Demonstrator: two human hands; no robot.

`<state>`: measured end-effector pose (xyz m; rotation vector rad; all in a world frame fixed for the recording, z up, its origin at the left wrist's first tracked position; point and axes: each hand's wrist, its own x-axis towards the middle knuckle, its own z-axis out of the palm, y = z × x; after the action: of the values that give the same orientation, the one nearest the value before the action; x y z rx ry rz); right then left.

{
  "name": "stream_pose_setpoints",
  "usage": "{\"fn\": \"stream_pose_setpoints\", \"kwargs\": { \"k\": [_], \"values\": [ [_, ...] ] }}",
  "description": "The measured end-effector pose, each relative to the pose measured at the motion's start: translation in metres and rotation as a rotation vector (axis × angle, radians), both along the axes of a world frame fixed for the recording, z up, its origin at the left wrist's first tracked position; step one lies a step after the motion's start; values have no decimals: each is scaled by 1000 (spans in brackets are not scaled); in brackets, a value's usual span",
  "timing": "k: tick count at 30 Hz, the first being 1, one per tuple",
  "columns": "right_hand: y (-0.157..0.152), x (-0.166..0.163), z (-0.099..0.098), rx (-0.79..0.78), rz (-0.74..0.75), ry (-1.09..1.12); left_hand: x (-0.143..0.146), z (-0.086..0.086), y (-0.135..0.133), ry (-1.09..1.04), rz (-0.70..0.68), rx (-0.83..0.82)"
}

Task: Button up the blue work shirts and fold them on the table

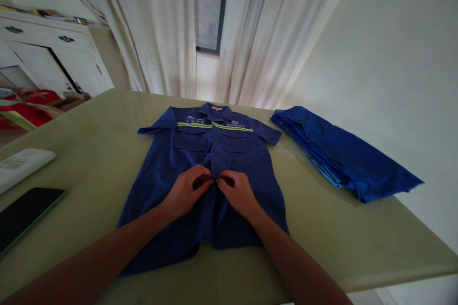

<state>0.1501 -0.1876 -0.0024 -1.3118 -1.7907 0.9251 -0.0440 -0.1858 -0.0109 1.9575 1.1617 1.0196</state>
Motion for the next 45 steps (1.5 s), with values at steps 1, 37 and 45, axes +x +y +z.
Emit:
{"fn": "stream_pose_setpoints", "kwargs": {
  "k": [1,37,45],
  "values": [
    [1,0,-1,-6,0,13,0,-1,0,4,3,10],
    [-6,0,5,211,-6,-259,2,-4,-4,59,78,-22],
    [-10,-2,10,254,58,-378,0,-7,-5,321,102,197]
  ]
}}
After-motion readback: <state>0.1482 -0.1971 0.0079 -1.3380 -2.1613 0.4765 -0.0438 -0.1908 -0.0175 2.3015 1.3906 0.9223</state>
